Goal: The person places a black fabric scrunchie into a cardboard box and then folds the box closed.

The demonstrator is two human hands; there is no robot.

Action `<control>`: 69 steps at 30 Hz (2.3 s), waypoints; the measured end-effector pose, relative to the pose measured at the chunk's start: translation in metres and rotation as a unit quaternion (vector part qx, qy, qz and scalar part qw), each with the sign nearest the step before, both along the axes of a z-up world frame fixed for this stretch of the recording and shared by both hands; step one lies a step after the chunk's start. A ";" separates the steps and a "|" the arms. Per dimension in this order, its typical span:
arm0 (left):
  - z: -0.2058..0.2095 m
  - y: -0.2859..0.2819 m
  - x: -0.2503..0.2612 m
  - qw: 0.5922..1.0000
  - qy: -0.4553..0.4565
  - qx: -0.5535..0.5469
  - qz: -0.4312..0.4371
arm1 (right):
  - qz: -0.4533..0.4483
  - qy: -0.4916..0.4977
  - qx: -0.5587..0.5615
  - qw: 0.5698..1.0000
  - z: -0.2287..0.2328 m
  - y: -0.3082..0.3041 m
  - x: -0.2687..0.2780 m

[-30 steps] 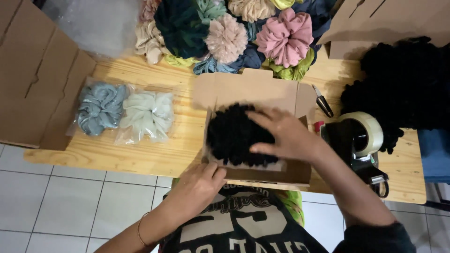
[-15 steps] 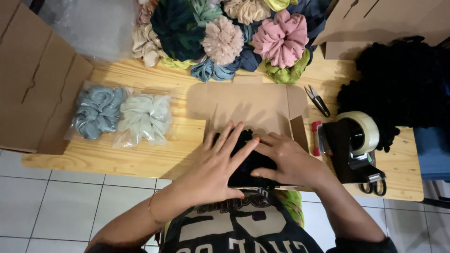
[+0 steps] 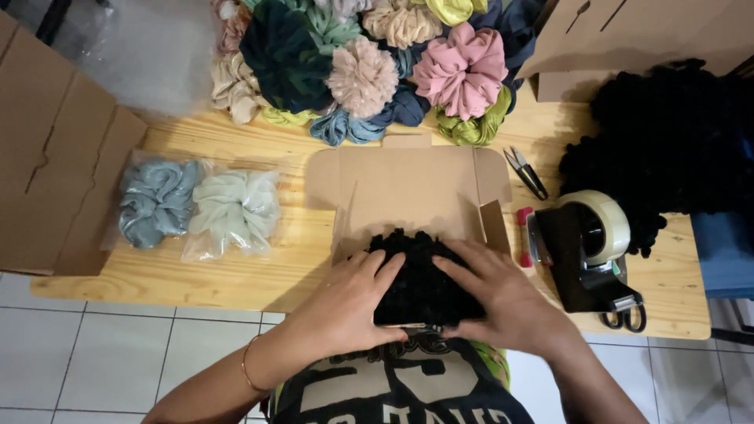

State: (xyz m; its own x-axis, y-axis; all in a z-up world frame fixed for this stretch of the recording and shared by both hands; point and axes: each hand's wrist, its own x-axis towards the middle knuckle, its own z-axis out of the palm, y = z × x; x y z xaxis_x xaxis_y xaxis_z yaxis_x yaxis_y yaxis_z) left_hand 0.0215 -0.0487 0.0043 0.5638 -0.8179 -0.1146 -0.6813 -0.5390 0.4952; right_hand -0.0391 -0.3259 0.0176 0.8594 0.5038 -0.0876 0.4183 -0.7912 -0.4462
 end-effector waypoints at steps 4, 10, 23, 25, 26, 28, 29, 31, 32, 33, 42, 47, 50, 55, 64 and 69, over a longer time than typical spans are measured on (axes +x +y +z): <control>0.025 0.004 -0.001 0.999 0.032 0.043 0.002 | -0.129 -0.149 0.178 0.964 0.009 -0.020 0.004; 0.005 0.020 0.005 0.946 -0.111 -0.203 0.226 | -0.292 -0.096 0.196 0.931 -0.042 -0.040 0.030; -0.027 0.011 -0.003 0.853 0.050 -0.391 0.343 | -0.354 -0.010 0.347 0.869 -0.043 -0.009 0.022; -0.032 0.011 -0.007 0.833 0.112 -0.402 0.364 | -0.346 -0.035 0.313 0.884 -0.050 -0.010 0.020; -0.036 0.012 -0.008 0.809 0.134 -0.427 0.382 | -0.367 -0.034 0.333 0.868 -0.052 -0.008 0.019; -0.047 0.013 -0.007 0.784 0.153 -0.452 0.397 | -0.388 -0.036 0.354 0.850 -0.054 -0.006 0.019; -0.054 0.013 -0.006 0.764 0.140 -0.478 0.409 | -0.393 -0.038 0.384 0.834 -0.054 -0.004 0.018; -0.065 0.013 -0.004 0.744 0.126 -0.503 0.422 | -0.398 -0.040 0.415 0.817 -0.054 -0.001 0.018; -0.069 0.014 -0.003 0.684 0.189 -0.556 0.433 | -0.434 -0.070 0.382 0.813 -0.053 -0.001 0.018; -0.072 0.014 -0.001 0.617 0.249 -0.604 0.439 | -0.469 -0.100 0.347 0.806 -0.052 0.000 0.018; -0.052 0.010 0.004 0.588 0.333 -0.553 0.488 | -0.434 -0.095 0.478 0.758 -0.047 0.004 0.019; -0.054 0.017 -0.007 0.669 0.245 -0.538 0.450 | -0.456 -0.119 0.428 0.771 -0.056 -0.013 -0.006; -0.064 0.021 -0.013 0.697 0.182 -0.516 0.464 | -0.416 -0.139 0.416 0.796 -0.058 -0.025 -0.020; -0.039 0.024 -0.018 0.770 0.008 -0.480 0.421 | -0.295 -0.167 0.388 0.857 -0.014 -0.016 -0.019; 0.001 0.029 -0.019 0.871 -0.074 -0.299 0.382 | -0.333 -0.193 0.242 0.891 -0.023 -0.027 -0.033; 0.013 0.038 -0.019 0.897 0.002 -0.296 0.329 | -0.300 -0.166 0.200 0.918 -0.017 -0.029 -0.032</control>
